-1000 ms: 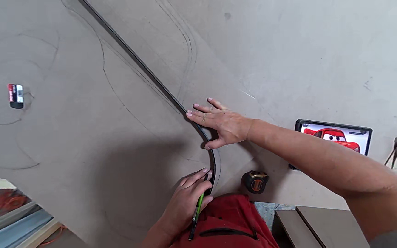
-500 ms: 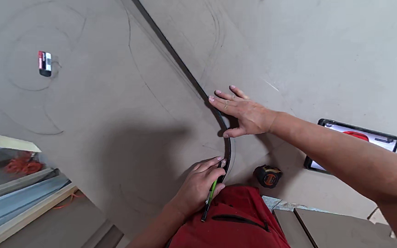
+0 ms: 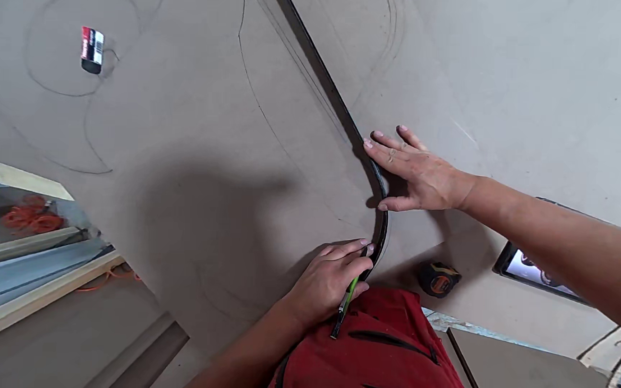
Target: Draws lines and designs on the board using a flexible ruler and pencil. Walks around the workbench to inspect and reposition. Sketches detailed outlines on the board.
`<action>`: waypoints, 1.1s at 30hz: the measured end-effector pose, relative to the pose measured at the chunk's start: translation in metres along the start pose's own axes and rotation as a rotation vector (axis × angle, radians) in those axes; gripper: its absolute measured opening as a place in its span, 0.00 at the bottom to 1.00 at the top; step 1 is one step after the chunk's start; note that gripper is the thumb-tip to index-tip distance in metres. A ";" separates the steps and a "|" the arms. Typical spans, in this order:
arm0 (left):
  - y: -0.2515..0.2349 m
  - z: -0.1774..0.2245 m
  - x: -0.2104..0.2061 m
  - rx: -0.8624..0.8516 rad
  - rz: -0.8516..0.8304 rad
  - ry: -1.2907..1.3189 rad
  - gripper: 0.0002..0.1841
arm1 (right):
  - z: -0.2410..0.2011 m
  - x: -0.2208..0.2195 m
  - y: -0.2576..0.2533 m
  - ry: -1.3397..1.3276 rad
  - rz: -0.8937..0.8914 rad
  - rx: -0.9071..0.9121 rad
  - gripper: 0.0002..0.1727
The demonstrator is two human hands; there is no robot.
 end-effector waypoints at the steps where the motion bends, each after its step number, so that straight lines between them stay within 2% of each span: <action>1: 0.000 0.000 0.000 0.001 -0.002 0.009 0.15 | 0.000 0.000 0.000 -0.002 0.000 -0.002 0.61; 7: 0.000 -0.002 0.000 -0.001 0.011 0.054 0.15 | 0.000 0.001 0.000 -0.003 -0.007 -0.004 0.61; 12: -0.001 -0.001 0.021 0.065 0.205 0.231 0.23 | 0.000 0.001 0.000 -0.003 -0.009 -0.008 0.61; 15: -0.006 -0.004 0.039 0.079 0.228 0.304 0.26 | 0.000 0.000 0.001 -0.003 0.004 -0.002 0.61; 18: -0.014 -0.005 0.047 0.054 0.222 0.344 0.24 | 0.000 0.000 0.001 -0.002 0.015 0.000 0.60; 22: -0.021 -0.007 0.046 0.059 0.339 0.373 0.18 | 0.000 0.001 0.001 -0.014 0.011 -0.002 0.60; 27: -0.027 -0.003 0.041 0.293 0.352 0.501 0.11 | 0.000 -0.001 0.001 -0.021 0.011 -0.002 0.60; 33: -0.043 -0.003 0.032 0.348 0.329 0.483 0.08 | 0.000 0.000 0.000 -0.020 -0.003 -0.011 0.60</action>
Point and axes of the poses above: each hand's wrist, its own y-axis away from the middle knuckle, its own x-axis out of the back of the hand, z = x × y, the point moved 2 cm from there along -y, towards the middle knuckle, and after that the axes turned 5 degrees about y, right-handed, at the moved point
